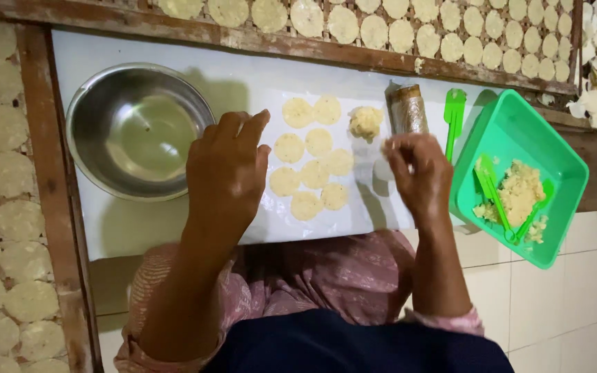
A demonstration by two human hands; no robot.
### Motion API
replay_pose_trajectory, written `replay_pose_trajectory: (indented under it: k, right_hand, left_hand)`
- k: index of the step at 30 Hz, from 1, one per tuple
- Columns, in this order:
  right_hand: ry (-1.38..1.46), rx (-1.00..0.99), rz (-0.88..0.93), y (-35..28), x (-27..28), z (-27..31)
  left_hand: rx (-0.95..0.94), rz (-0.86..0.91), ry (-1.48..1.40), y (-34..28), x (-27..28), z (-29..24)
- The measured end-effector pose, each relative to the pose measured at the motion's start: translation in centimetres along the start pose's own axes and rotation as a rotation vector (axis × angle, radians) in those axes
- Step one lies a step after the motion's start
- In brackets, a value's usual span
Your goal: Manually shaping small round dough discs and arranging them on a large woven tray for drying.
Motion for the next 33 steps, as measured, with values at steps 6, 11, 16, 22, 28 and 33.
replay_pose_trajectory:
  k: [6,11,16,22,28,33]
  right_hand:
    - [0.061,-0.015,-0.022,5.3,-4.1,-3.6]
    - [-0.108,0.08,-0.005,5.2,-4.3,-1.9]
    - [-0.213,0.152,-0.012,3.8,-3.6,-1.0]
    - [-0.317,0.136,-0.047,3.3,-2.8,-0.6]
    - [-0.176,0.068,-0.037,3.8,-2.8,-1.4]
    - [-0.095,0.177,0.026,4.1,-3.1,-1.1]
  left_hand:
    - [-0.006,-0.033,0.062,0.1,-0.2,0.3]
    - [0.0,-0.031,0.094,0.3,0.0,0.7]
    - [0.039,-0.004,0.096,0.1,0.4,0.5]
    - [0.033,0.016,0.112,0.2,0.6,0.4]
    - [0.076,0.067,0.124,0.4,0.3,0.5]
    - [0.088,0.076,0.155,0.3,0.1,0.6]
Point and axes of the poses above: each hand's wrist, its own y-axis towards the middle knuckle, its own x-axis out of the back of the hand, z = x × y, the point moved 5 cm from there along y, towards the middle knuckle, and after that the axes turned 6 degrees about x, right-handed, at the moved point
